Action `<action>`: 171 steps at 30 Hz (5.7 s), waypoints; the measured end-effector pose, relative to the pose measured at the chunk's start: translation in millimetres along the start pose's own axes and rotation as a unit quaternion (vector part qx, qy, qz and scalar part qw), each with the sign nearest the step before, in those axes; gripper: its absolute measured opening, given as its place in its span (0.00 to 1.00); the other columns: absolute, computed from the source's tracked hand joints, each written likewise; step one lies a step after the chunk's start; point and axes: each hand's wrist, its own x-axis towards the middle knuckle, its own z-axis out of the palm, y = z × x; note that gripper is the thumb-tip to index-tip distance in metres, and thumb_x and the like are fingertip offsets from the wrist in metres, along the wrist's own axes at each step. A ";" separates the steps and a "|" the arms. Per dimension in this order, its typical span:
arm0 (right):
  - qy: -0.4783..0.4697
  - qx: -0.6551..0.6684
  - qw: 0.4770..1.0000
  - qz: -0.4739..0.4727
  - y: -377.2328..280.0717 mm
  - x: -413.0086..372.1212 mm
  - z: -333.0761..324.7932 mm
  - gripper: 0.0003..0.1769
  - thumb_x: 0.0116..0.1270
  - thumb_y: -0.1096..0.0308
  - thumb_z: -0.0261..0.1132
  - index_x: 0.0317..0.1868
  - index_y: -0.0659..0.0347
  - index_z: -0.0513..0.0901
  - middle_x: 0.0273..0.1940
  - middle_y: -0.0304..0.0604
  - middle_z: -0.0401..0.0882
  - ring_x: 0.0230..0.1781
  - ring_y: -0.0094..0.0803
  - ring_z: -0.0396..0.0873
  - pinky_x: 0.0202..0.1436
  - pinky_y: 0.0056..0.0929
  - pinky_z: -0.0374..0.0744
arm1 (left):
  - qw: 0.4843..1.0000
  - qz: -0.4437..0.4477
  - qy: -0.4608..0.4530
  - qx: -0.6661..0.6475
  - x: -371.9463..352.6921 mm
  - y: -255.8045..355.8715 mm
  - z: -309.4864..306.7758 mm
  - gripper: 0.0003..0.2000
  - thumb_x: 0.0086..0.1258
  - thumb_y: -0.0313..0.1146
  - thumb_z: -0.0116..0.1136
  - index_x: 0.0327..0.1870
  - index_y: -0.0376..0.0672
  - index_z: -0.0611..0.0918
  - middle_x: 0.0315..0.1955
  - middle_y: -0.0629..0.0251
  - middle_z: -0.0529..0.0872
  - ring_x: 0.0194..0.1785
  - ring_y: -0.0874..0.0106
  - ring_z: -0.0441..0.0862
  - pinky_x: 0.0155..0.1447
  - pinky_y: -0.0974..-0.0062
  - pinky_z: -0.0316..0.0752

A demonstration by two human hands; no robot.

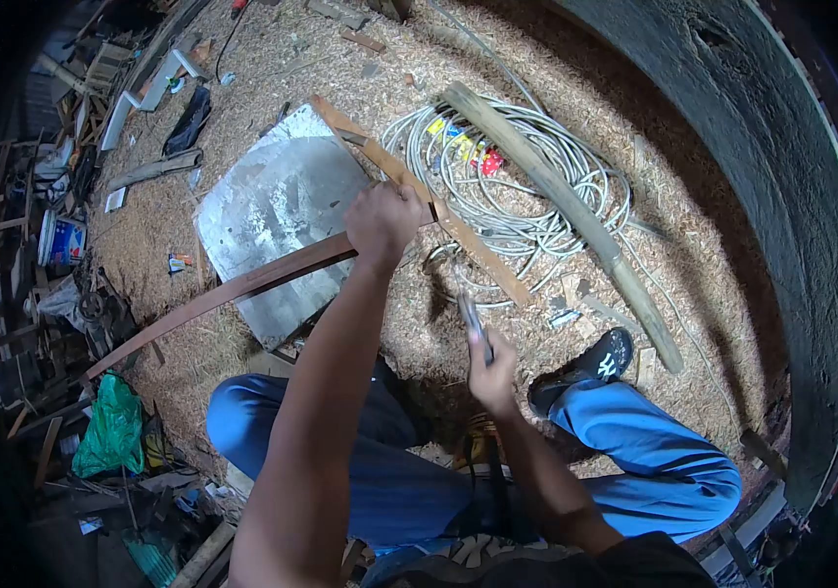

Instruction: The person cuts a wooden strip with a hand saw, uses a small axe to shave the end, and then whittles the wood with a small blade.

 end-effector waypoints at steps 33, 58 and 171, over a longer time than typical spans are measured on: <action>0.009 -0.009 0.998 0.059 22.4 -40.0 -14.6 0.17 0.69 0.71 0.64 0.22 0.63 0.72 0.18 0.37 0.63 0.21 0.19 0.62 0.24 0.26 0.63 | 1.000 -0.011 -0.001 -0.005 4.0 -6.2 11.7 0.17 0.65 0.44 0.54 0.29 0.41 0.88 0.30 0.47 0.88 0.37 0.48 0.87 0.46 0.52 0.81; -0.062 -0.023 0.992 0.106 -147.6 44.6 -89.6 0.16 0.72 0.65 0.65 0.29 0.68 0.79 0.17 0.34 0.66 0.21 0.17 0.61 0.24 0.26 0.61 | 0.999 -0.023 -0.016 0.018 2.6 1.9 0.9 0.19 0.66 0.46 0.51 0.30 0.42 0.88 0.32 0.49 0.89 0.39 0.50 0.87 0.46 0.54 0.82; -0.049 -0.018 0.985 0.162 -40.4 59.3 7.5 0.34 0.77 0.52 0.59 0.14 0.66 0.73 0.12 0.33 0.66 0.15 0.22 0.61 0.23 0.30 0.62 | 0.999 0.003 -0.040 -0.016 9.4 1.4 -0.2 0.25 0.76 0.45 0.46 0.27 0.37 0.88 0.28 0.46 0.88 0.34 0.50 0.88 0.43 0.56 0.83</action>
